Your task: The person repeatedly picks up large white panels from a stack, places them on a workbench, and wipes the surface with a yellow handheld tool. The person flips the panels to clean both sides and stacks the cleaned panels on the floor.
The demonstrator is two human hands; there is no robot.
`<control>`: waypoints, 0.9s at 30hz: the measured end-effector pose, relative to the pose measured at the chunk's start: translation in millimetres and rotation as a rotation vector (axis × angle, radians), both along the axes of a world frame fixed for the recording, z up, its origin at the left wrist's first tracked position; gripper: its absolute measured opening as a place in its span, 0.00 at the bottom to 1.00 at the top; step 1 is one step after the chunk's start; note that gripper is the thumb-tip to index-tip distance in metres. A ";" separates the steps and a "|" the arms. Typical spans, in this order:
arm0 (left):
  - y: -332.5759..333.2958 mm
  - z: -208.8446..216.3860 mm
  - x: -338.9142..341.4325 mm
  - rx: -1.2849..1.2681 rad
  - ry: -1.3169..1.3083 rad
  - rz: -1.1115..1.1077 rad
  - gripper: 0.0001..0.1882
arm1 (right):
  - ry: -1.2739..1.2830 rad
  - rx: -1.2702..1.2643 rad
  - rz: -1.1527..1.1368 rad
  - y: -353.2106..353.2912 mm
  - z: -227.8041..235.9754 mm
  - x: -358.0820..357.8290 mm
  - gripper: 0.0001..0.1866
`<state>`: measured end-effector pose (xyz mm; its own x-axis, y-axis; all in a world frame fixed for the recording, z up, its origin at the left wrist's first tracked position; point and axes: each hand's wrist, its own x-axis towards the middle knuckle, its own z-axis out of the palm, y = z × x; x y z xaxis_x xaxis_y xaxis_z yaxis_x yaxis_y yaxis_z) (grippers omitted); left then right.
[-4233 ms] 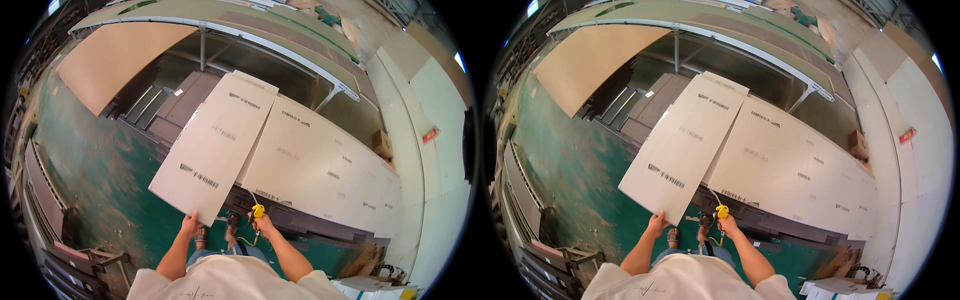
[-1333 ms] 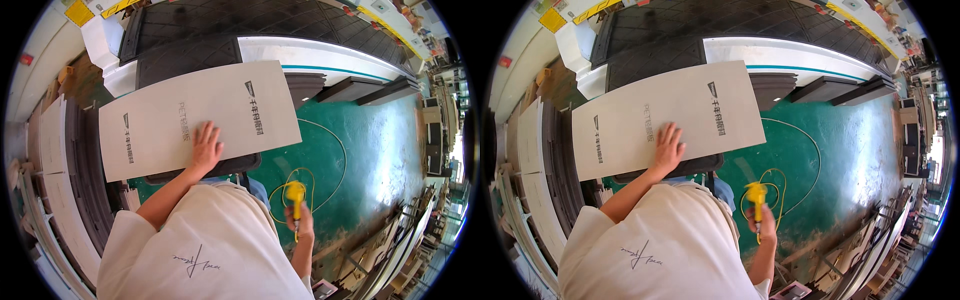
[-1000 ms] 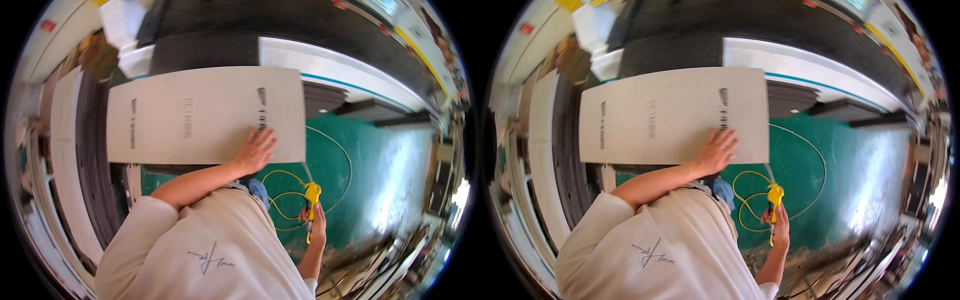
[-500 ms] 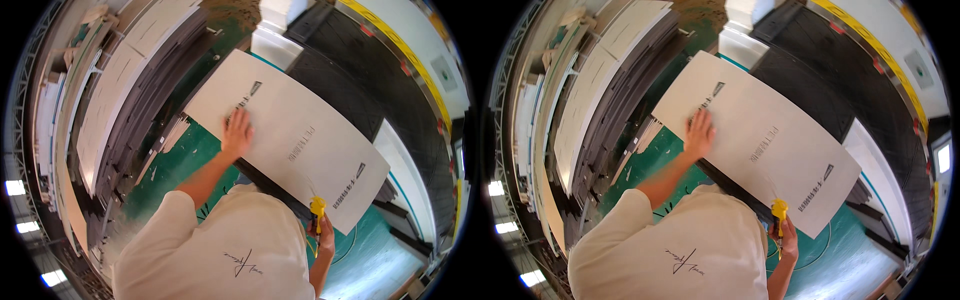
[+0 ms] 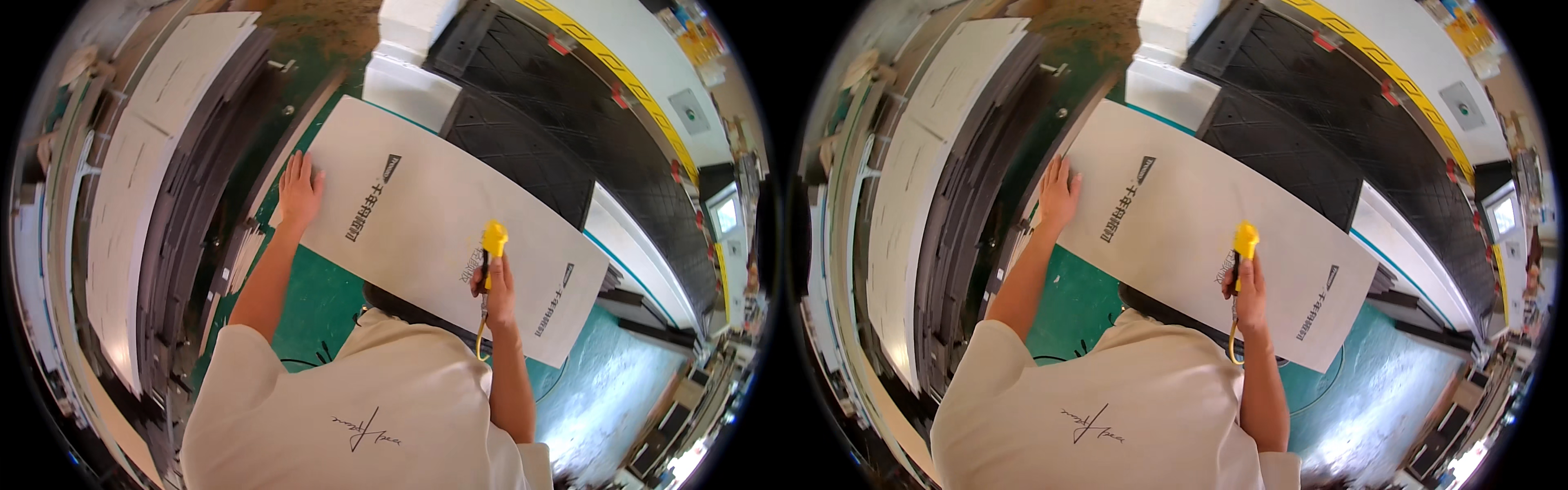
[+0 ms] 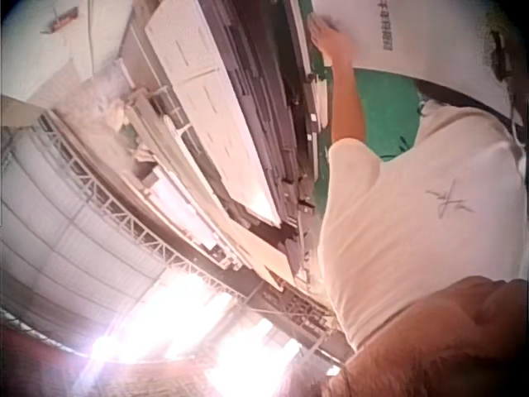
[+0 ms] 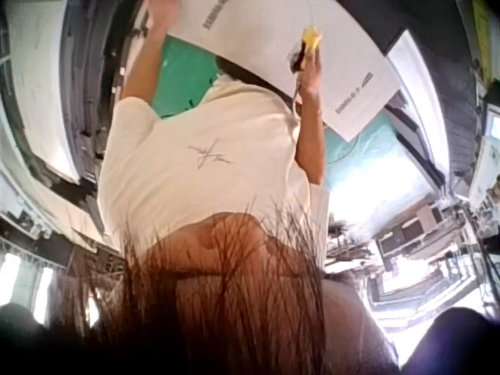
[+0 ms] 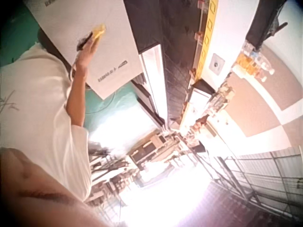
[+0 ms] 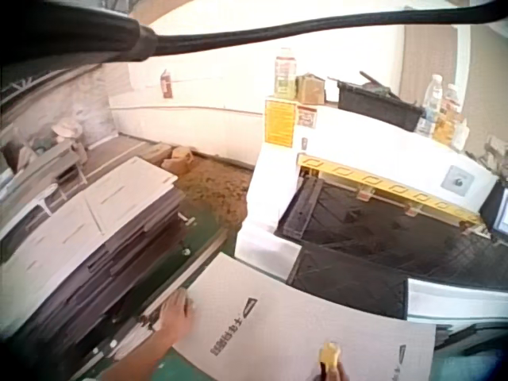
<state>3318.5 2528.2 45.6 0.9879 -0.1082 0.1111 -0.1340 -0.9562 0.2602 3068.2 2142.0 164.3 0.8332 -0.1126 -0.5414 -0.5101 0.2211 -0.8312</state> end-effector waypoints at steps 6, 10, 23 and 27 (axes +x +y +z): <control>-61.8 -2.5 80.0 0.119 0.013 -0.124 0.41 | 0.091 -0.085 -0.229 -22.3 16.4 -30.1 0.25; -109.2 -17.8 123.0 0.144 -0.045 -0.125 0.42 | 0.325 -0.033 0.299 -35.4 56.1 -48.9 0.20; -345.4 25.2 -80.0 0.108 0.040 -0.729 0.41 | 0.067 -0.104 -0.774 -134.8 21.4 -173.5 0.21; -413.7 23.7 -117.7 0.112 0.016 -0.822 0.40 | 0.218 0.106 -0.063 -176.5 48.1 -216.5 0.16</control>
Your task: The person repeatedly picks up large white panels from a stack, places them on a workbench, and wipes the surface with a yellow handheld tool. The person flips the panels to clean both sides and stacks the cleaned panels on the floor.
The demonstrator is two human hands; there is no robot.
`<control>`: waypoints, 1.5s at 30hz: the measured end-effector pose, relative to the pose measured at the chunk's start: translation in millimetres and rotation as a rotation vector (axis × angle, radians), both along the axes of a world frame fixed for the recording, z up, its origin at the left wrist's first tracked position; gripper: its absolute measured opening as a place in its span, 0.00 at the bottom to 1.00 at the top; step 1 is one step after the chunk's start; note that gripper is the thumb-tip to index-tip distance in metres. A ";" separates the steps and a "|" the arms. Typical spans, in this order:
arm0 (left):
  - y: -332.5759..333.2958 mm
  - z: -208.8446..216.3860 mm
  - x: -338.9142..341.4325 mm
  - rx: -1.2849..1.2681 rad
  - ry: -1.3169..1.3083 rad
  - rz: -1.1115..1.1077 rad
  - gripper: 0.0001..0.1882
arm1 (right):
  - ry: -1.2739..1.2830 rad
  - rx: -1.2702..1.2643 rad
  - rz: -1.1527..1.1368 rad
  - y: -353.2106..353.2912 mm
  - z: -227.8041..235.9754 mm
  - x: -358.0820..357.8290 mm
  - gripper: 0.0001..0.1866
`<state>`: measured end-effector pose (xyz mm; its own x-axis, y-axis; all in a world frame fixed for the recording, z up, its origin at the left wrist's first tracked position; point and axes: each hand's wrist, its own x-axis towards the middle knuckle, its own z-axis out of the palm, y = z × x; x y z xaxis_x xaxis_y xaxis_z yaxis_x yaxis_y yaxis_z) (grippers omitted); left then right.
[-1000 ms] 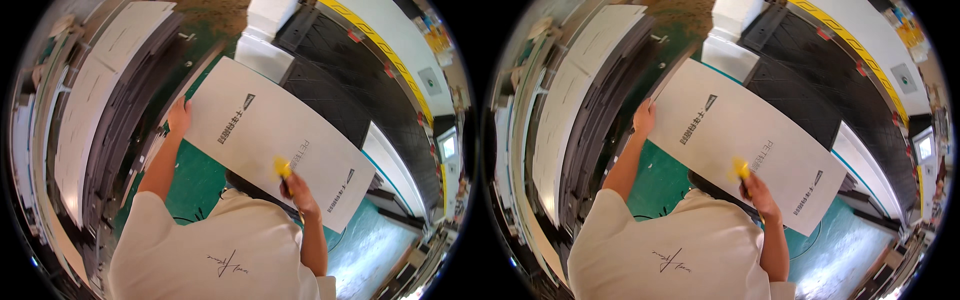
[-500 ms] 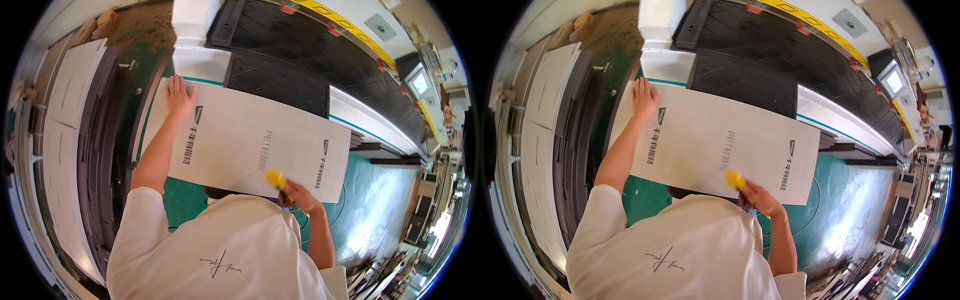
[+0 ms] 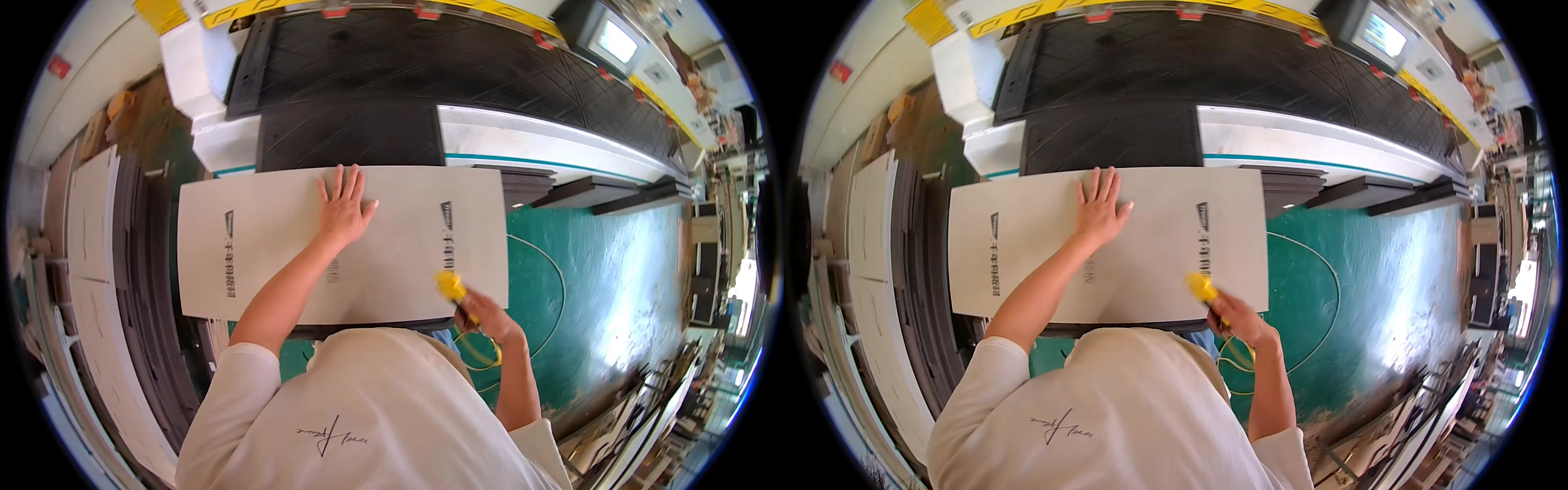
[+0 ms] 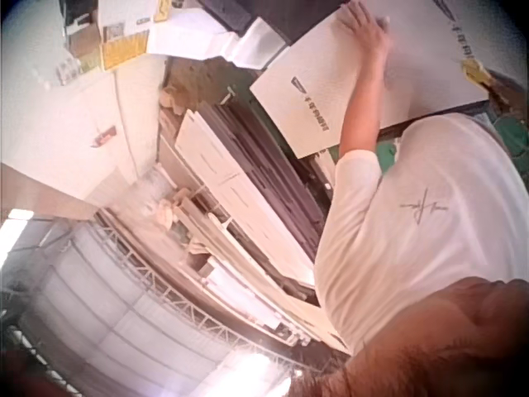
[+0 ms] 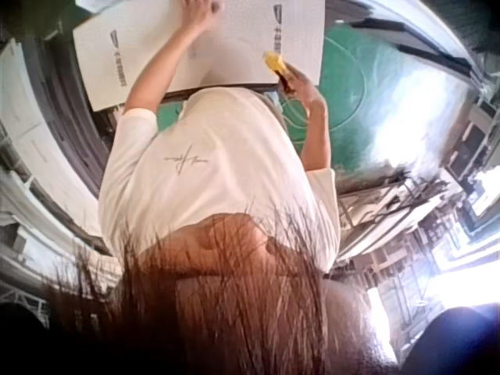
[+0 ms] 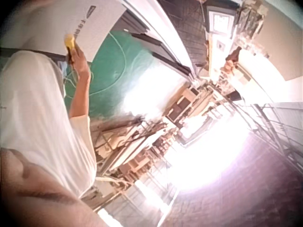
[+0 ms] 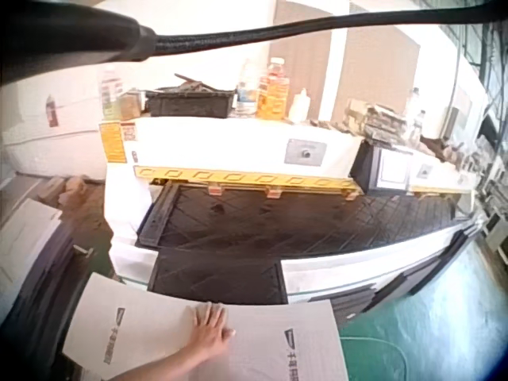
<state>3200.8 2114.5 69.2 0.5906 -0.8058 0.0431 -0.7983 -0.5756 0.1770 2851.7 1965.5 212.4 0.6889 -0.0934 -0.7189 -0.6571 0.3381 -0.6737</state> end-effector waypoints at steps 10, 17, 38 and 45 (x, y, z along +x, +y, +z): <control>-190.5 5.7 -168.4 -0.056 0.099 -0.401 0.42 | -0.060 -0.009 -0.583 -62.8 -3.8 -150.4 0.27; -247.5 -6.2 -126.3 -0.150 0.114 -0.523 0.39 | -0.093 0.036 -1.002 -15.5 -0.9 -260.3 0.28; 5.3 6.9 -120.1 -0.324 0.218 -0.473 0.33 | -0.095 0.077 -0.738 126.6 16.6 -181.7 0.31; 22.6 18.8 -91.1 -0.156 0.187 -0.324 0.33 | -0.093 -0.002 -0.754 189.7 13.0 -161.4 0.32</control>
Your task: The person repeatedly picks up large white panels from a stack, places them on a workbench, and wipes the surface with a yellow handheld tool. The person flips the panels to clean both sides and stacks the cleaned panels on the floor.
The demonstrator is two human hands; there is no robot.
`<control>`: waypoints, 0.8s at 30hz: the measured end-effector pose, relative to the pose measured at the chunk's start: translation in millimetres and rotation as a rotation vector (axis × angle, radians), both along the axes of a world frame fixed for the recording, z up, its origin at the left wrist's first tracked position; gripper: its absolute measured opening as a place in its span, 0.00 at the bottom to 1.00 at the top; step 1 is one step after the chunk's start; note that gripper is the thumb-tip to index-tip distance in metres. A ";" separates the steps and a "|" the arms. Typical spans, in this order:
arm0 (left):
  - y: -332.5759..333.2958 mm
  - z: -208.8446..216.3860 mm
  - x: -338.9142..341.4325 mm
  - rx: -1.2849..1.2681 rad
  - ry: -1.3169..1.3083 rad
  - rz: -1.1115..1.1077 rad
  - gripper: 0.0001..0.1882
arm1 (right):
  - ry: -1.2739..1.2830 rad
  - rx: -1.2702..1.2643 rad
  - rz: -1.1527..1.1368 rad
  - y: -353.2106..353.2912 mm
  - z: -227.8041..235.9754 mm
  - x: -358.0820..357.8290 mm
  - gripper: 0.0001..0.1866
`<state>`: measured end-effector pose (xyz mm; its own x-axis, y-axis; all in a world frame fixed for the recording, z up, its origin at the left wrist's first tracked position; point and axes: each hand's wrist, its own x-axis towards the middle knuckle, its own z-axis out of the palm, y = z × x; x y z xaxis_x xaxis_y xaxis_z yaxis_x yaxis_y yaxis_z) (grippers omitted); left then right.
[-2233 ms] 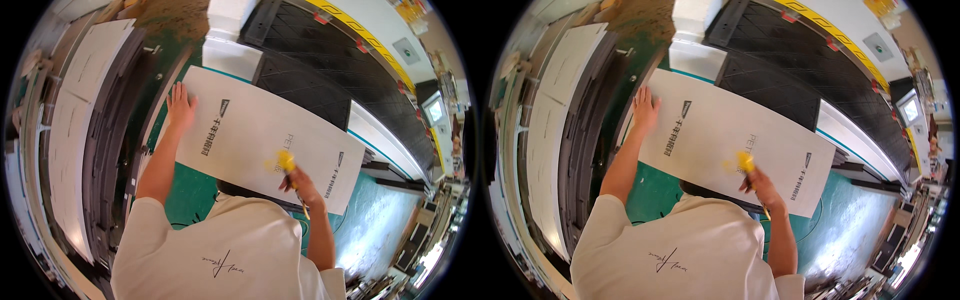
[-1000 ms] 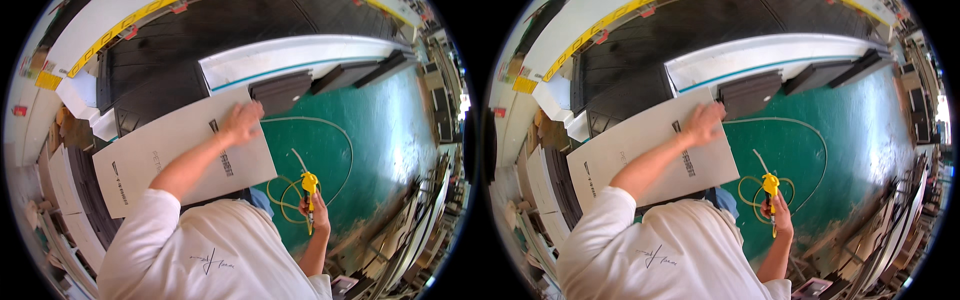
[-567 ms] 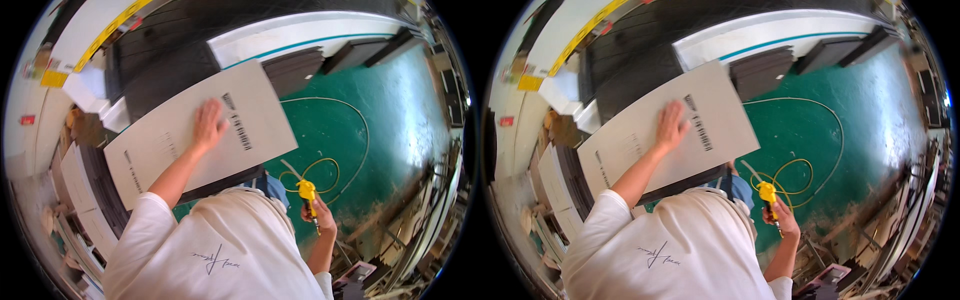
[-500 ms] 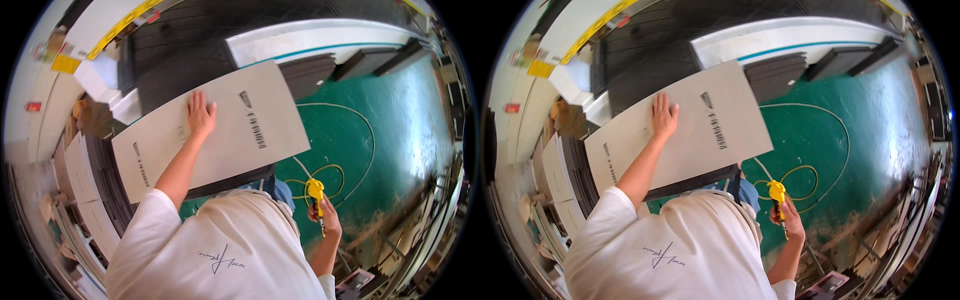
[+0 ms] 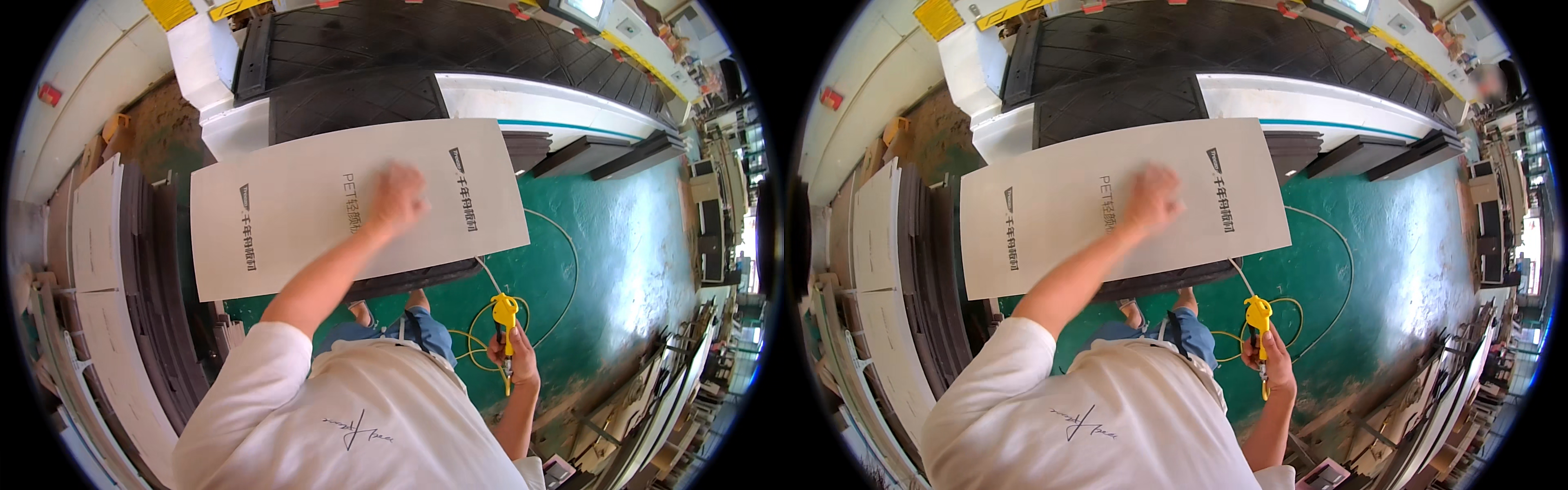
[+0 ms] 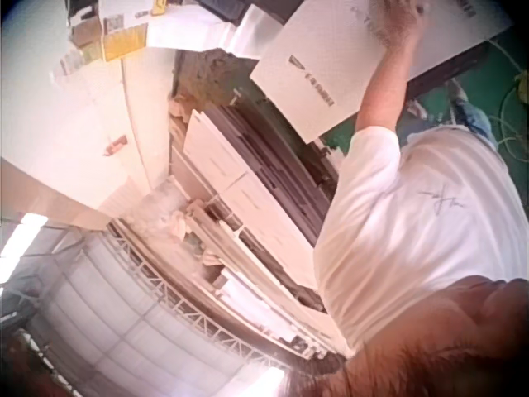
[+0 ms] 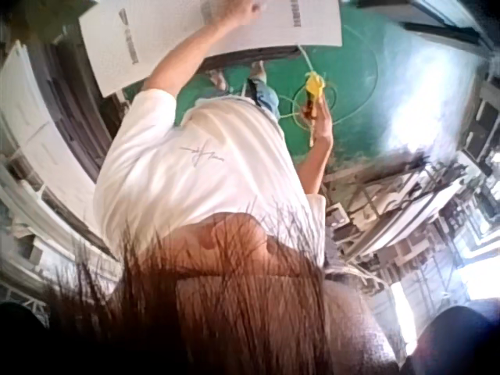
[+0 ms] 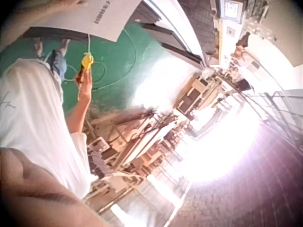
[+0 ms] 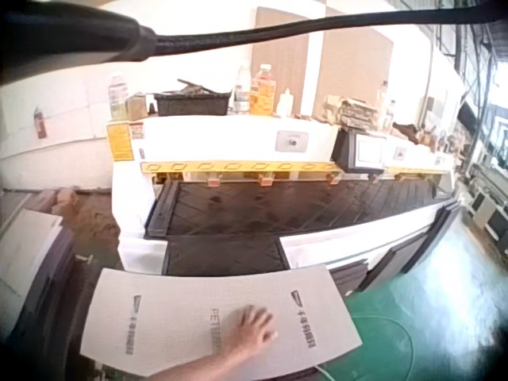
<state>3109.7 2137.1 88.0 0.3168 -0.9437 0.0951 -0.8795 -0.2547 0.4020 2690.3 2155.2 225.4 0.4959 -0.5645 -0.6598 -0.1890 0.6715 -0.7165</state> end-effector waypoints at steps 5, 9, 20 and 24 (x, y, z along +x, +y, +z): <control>101.1 5.2 -72.0 -0.136 0.172 -0.258 0.37 | 0.158 -0.110 0.048 15.4 5.4 11.1 0.26; 213.2 30.7 -16.4 0.035 0.056 0.028 0.41 | 0.342 -0.312 -0.317 -4.6 3.7 -7.8 0.20; 410.1 1.6 85.8 0.141 -0.225 0.535 0.50 | -0.068 0.062 0.952 58.4 -11.9 147.5 0.30; 377.3 1.0 78.7 0.174 -0.334 0.301 0.43 | -0.217 -0.088 0.817 69.7 1.0 211.5 0.28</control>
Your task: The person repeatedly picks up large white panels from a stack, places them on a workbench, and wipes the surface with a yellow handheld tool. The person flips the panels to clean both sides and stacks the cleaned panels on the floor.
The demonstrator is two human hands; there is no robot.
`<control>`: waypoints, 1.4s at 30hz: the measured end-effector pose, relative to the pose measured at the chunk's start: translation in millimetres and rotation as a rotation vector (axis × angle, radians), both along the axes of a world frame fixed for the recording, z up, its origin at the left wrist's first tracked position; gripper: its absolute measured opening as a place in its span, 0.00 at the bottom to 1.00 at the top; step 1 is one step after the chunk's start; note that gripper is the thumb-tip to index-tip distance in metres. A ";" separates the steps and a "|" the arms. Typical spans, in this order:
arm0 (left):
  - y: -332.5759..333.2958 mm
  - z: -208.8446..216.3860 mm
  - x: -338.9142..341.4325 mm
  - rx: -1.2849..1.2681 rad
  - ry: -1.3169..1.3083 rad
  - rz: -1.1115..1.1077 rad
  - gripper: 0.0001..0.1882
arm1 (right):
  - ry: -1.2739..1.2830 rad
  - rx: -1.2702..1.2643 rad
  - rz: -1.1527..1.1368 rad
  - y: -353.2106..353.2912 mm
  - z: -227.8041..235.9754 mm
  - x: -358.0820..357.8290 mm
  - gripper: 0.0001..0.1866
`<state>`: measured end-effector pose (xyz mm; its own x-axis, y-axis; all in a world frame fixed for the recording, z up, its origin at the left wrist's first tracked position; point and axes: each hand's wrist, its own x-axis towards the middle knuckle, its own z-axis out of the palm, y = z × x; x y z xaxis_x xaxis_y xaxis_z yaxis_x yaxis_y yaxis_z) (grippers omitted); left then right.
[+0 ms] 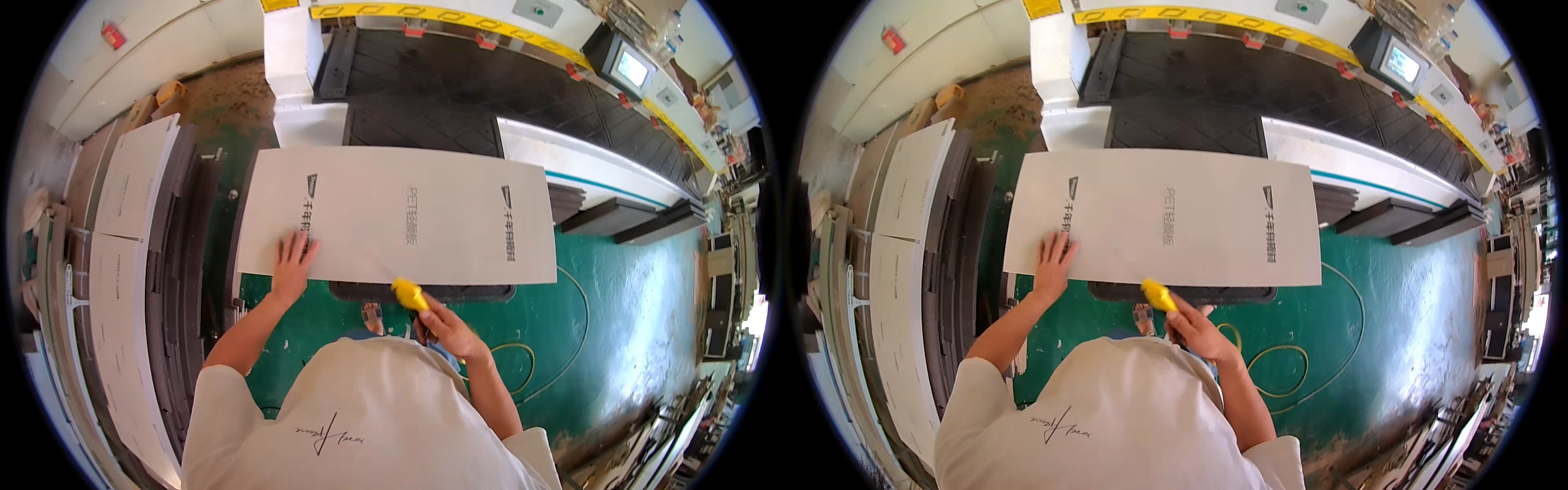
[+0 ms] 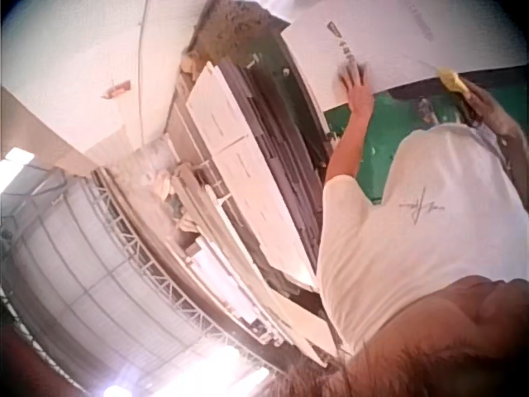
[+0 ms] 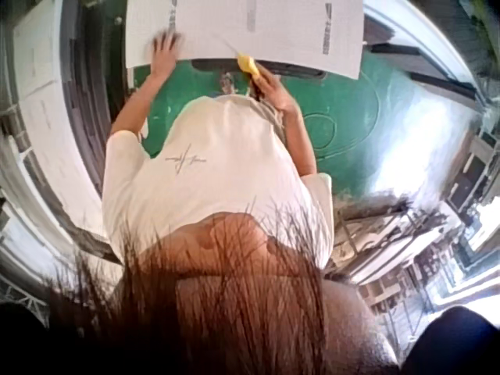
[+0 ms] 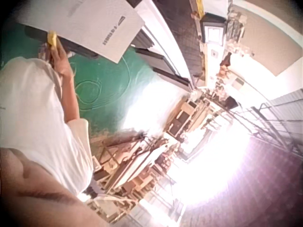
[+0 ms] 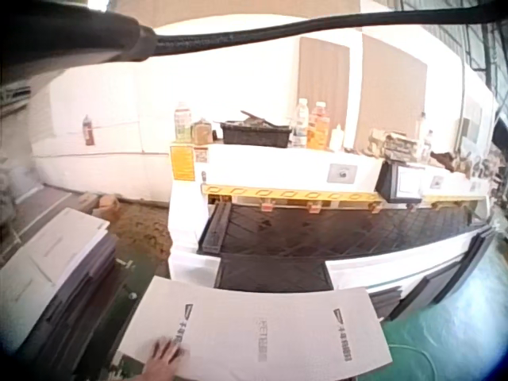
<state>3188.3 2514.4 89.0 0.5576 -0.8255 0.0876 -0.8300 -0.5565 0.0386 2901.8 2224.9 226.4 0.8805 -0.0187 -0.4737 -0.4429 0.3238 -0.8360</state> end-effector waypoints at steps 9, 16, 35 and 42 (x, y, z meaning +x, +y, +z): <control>-24.7 163.5 39.7 0.164 0.271 -0.112 0.44 | -0.272 -0.237 0.409 -7.9 46.4 14.9 0.30; -126.3 333.4 174.2 0.392 0.247 -0.236 0.23 | -0.753 -0.866 0.192 44.1 91.8 97.0 0.32; -231.4 295.7 195.7 -0.144 -0.030 -0.021 0.45 | -0.069 -1.101 -0.027 -29.3 59.7 127.2 0.27; -223.8 300.3 203.8 -0.126 -0.078 -0.016 0.42 | -0.387 -0.832 -0.815 -57.1 78.2 94.5 0.25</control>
<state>3392.2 2290.6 389.3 0.5316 -0.8140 0.2341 -0.8420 -0.5378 0.0421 2996.3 2167.8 304.5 0.5494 -0.8015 0.2360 -0.0371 -0.3056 -0.9514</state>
